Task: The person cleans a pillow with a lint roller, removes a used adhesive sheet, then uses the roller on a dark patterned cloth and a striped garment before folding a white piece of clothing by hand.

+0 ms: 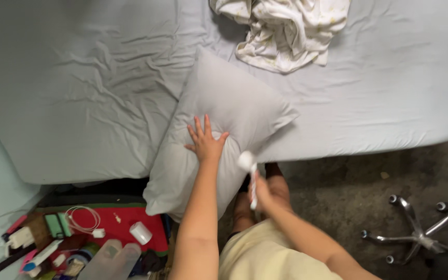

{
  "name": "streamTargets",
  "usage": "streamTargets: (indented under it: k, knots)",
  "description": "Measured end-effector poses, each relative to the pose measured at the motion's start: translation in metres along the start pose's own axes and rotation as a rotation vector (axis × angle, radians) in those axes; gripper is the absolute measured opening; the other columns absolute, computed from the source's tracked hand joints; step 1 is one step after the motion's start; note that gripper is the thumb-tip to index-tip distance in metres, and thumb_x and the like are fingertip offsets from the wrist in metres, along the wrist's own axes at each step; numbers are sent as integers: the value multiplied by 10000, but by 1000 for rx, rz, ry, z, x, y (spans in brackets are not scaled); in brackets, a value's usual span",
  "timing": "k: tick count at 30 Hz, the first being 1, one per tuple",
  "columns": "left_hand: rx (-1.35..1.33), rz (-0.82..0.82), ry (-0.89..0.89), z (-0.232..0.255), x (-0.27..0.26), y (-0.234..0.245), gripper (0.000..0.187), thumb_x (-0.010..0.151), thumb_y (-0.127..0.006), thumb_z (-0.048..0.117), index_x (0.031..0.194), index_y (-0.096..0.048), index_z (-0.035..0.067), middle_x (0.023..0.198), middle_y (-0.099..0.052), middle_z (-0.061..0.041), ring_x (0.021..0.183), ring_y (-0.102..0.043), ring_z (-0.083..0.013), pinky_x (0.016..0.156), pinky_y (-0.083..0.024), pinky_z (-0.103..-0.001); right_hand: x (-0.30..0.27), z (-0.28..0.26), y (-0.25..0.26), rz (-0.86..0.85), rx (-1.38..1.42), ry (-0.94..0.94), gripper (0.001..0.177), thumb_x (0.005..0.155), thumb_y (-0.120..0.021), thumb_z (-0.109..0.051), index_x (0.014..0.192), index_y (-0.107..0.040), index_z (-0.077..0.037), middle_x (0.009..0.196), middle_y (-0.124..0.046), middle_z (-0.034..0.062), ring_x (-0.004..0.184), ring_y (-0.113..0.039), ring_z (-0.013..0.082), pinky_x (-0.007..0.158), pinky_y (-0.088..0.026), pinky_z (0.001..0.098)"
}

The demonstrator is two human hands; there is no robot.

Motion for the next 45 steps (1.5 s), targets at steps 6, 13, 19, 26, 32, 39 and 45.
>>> streamTargets:
  k: [6,13,19,26,32,39,45]
  knots:
    - [-76,-80,-19,-16,25,0,1082,753,-793,632,1621,-207,363,1727,-49,-3,1579,-57,-359,1047,-192,-859,85,-133,7,38,178,230,605,1037,-402,-665,657,-409,-195,480,-361,-22,359,-371,146,332,-326,324]
    - [-44,-233,39,-25,23,-2,1130,717,-809,635,1611,-154,413,1723,-3,27,1572,-23,-344,1050,-185,-853,33,-23,-20,95,153,277,425,1051,-439,-463,757,-514,-165,500,-441,13,332,-400,182,281,-304,360]
    - [-72,-197,-31,-34,22,-3,1087,745,-798,619,1612,-186,382,1724,-58,8,1575,-67,-343,1048,-227,-836,-22,46,-5,-33,-316,117,422,1012,-500,-549,860,-555,-160,540,-486,22,345,-448,185,315,-352,344]
    - [-225,-2,-275,-73,11,-22,1007,764,-826,510,1611,-342,261,1714,-211,-66,1574,-215,-303,1161,-244,-714,73,-165,-7,4,89,229,605,1043,-377,-672,684,-422,-188,469,-371,-7,343,-364,177,323,-304,346]
    - [-125,-35,-247,-71,-1,-13,992,759,-846,485,1579,-346,238,1692,-208,-86,1549,-203,-307,1137,-248,-703,-55,85,-27,-56,-457,-26,416,981,-564,-512,761,-583,-159,498,-470,14,321,-440,204,299,-361,366]
    - [-282,144,-267,-130,-19,-11,767,832,-826,368,1498,-511,154,1648,-398,-91,1504,-386,-313,1235,-370,-438,-8,-82,37,30,-284,261,541,988,-464,-515,679,-521,-73,458,-477,94,318,-467,239,299,-384,378]
    - [-280,18,579,-248,-103,21,881,818,-801,567,1526,-425,203,1656,-287,-56,1503,-309,-324,1138,-268,-622,27,-307,-18,117,-1047,661,530,1046,-543,-508,870,-585,-10,602,-495,95,403,-496,227,379,-422,391]
Point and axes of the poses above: each hand's wrist, its own x-axis towards the middle knuckle, its own y-axis out of the back of the hand, z = x × y, the point moved 3 cm from there along x, towards the middle knuckle
